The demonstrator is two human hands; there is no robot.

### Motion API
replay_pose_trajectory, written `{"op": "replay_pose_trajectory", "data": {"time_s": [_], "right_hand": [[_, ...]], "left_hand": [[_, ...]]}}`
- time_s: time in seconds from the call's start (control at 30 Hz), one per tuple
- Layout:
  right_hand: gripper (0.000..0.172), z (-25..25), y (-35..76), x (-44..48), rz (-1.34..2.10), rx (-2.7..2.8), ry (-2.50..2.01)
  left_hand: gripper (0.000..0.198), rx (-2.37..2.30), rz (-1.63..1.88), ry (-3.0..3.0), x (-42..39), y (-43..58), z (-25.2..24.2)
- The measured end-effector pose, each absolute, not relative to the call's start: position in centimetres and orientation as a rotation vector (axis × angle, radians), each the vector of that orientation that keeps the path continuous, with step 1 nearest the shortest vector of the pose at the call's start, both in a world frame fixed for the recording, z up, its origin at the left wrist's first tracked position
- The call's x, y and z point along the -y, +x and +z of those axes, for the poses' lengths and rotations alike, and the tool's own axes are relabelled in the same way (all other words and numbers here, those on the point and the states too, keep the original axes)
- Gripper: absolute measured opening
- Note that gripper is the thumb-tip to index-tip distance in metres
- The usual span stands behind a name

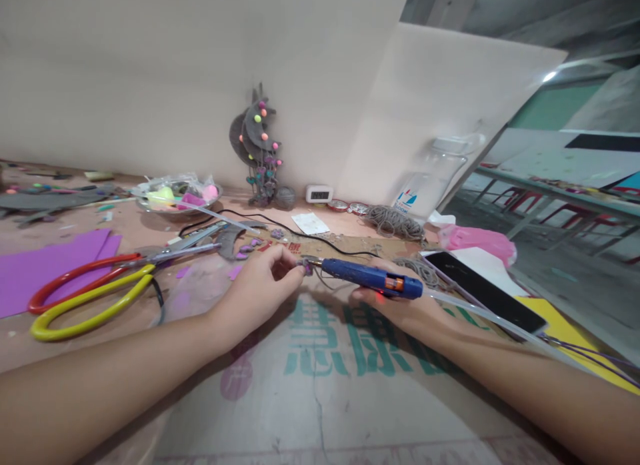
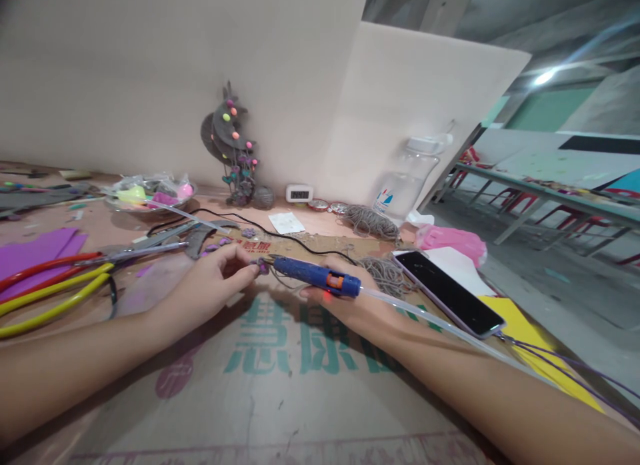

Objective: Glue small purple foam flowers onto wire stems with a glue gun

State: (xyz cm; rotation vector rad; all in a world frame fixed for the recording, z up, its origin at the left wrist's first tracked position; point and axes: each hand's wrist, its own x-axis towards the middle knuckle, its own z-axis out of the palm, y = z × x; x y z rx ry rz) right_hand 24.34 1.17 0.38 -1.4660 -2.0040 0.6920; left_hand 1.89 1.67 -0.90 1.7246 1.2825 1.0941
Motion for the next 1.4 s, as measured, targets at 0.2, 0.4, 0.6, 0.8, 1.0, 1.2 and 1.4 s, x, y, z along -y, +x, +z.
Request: {"op": "replay_pose_trajectory", "data": {"time_s": [0.2, 0.4, 0.6, 0.8, 1.0, 1.2, 1.4], "right_hand": [[0.019, 0.8, 24.0, -0.9, 0.736, 1.967, -1.454], [0.019, 1.7, 23.5, -0.8, 0.687, 2.031, -1.475], [0.027, 3.1, 24.5, -0.6, 0.723, 1.972, -1.240], [0.039, 4.9, 24.5, -5.3, 0.469, 2.030, -1.368], [0.036, 2.1, 23.3, -14.5, 0.299, 2.024, -1.587], [0.043, -0.3, 23.8, -17.7, 0.205, 2.083, -1.711], [0.047, 1.6, 25.6, -13.8, -0.062, 2.231, -1.676]], "left_hand": [[0.011, -1.243, 1.113, 1.666, -1.8, 1.9, -0.9], [0.016, -1.268, 1.145, 1.518, -2.7, 1.6, -1.5], [0.015, -1.252, 1.135, 1.519, -2.5, 1.7, -1.3], [0.016, -1.225, 1.138, 1.601, -2.4, 1.7, -1.4], [0.016, -1.245, 1.108, 1.616, -2.4, 1.8, -1.6], [0.015, -1.258, 1.080, 1.622, -2.4, 1.8, -1.5], [0.015, -1.243, 1.086, 1.642, -2.5, 1.8, -1.7]]}}
